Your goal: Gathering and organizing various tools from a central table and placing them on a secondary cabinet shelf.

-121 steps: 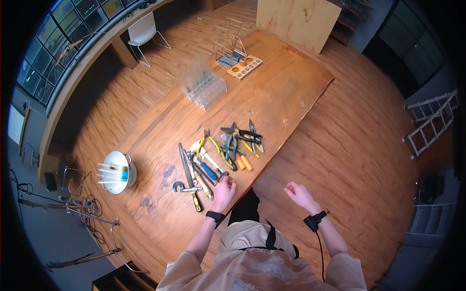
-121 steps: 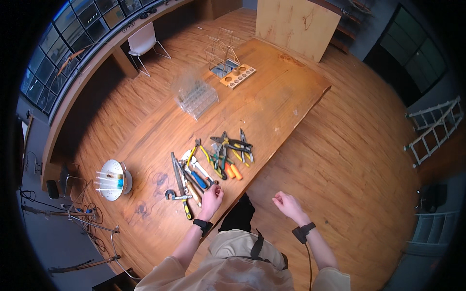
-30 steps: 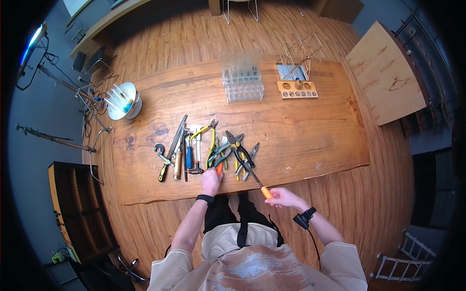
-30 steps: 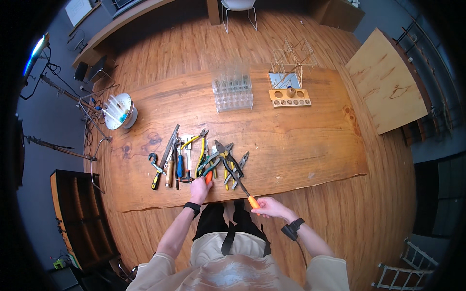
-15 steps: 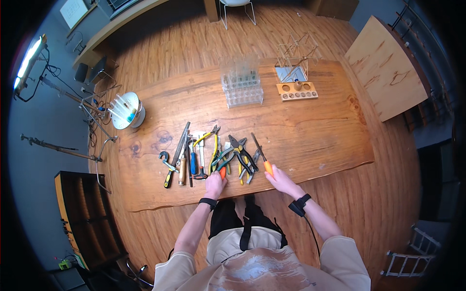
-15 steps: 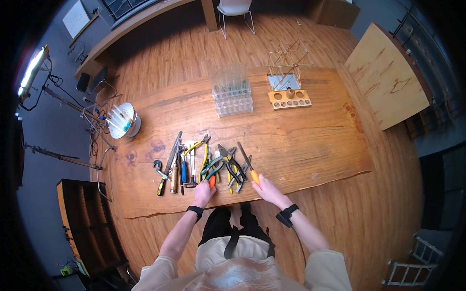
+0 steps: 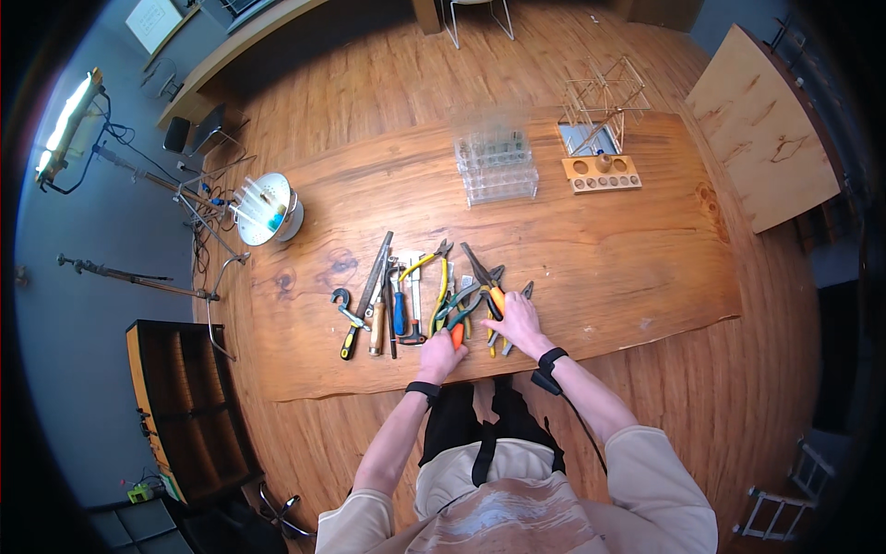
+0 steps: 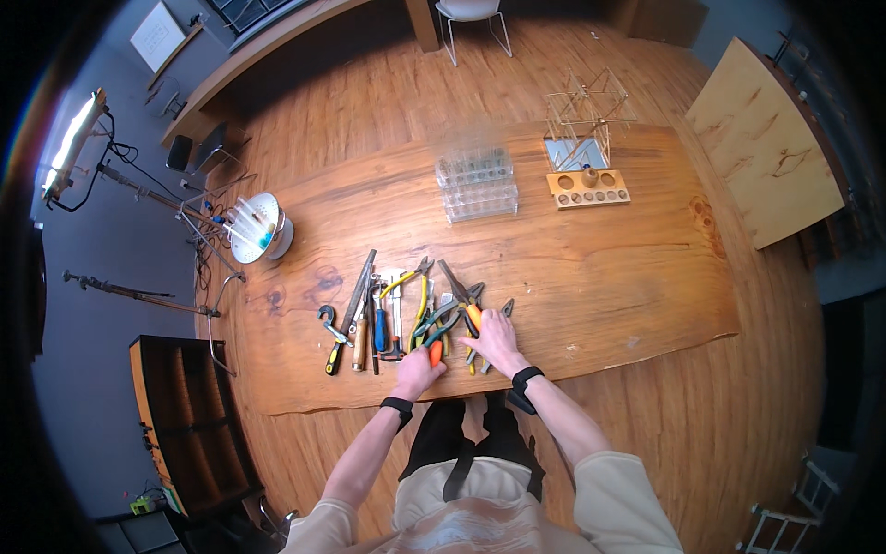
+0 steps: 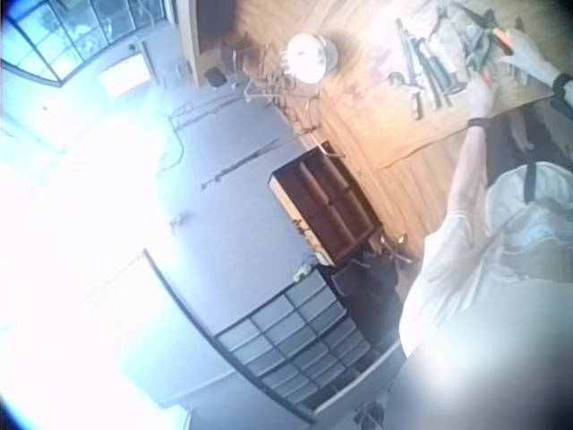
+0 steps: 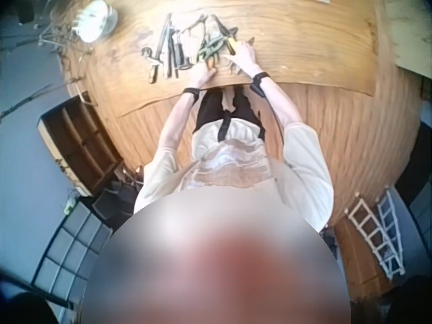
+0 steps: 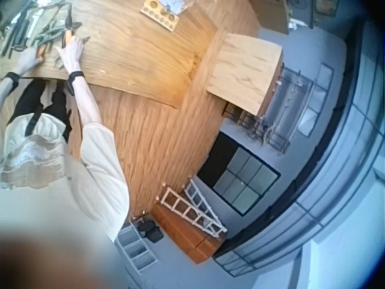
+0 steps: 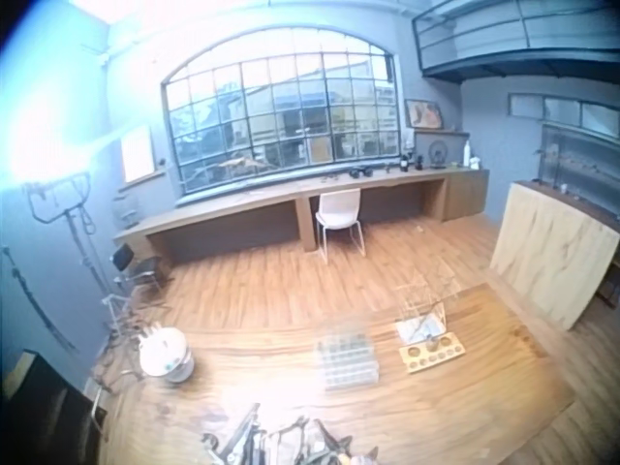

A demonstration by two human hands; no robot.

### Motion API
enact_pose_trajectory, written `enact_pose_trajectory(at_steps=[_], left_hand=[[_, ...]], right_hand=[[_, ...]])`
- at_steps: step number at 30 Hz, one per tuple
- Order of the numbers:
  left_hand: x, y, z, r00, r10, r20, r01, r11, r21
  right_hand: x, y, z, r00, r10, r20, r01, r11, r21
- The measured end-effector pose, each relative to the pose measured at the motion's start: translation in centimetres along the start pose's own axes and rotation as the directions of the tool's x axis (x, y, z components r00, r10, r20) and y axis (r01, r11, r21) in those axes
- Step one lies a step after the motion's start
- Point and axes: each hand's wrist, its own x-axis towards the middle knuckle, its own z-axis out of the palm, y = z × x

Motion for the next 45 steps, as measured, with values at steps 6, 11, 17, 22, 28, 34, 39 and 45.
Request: enact_pose_trajectory(at_steps=[6, 11, 17, 22, 28, 34, 39, 45], left_hand=[[0.1, 0.0, -1.2, 0.995, -0.030, 0.095, 0.035, 0.998, -0.052], [-0.5, 0.9, -3.0, 0.984, 0.007, 0.180, 0.000, 0.999, -0.039], [-2.2, 0.5, -3.2, 0.982, -0.019, 0.186, 0.022, 1.000, -0.012], [-3.6, -0.3, -2.6, 0.967, -0.081, 0.243, 0.090, 0.996, -0.026], [-6.1, -1.1, -2.4, 0.961, -0.118, 0.248, 0.129, 0.991, -0.026], [-8.2, -1.8, -2.2, 0.947, -0.164, 0.275, 0.205, 0.971, -0.126], [-10.8, -2.7, -1.7, 0.959, -0.174, 0.224, 0.211, 0.965, -0.153], [-15.5, -2.7, -3.2, 0.960, -0.185, 0.208, 0.229, 0.950, -0.213]], right_hand=[[0.9, 0.3, 0.0, 0.993, 0.095, 0.064, -0.102, 0.989, 0.110], [1.1, 0.8, 0.1, 0.990, 0.139, 0.014, -0.140, 0.983, 0.115], [1.2, 0.4, -0.2, 0.985, 0.170, 0.034, -0.173, 0.977, 0.122], [1.2, 0.2, -0.4, 0.984, 0.170, 0.044, -0.174, 0.977, 0.127], [1.1, 0.2, -0.4, 0.988, 0.150, 0.039, -0.154, 0.981, 0.120], [0.9, -0.1, -0.6, 0.989, 0.142, 0.045, -0.146, 0.983, 0.107], [0.6, 0.3, 0.4, 0.997, 0.056, -0.047, -0.055, 0.998, 0.018], [0.5, 0.4, -0.5, 0.999, 0.018, -0.045, -0.019, 0.999, -0.034]])
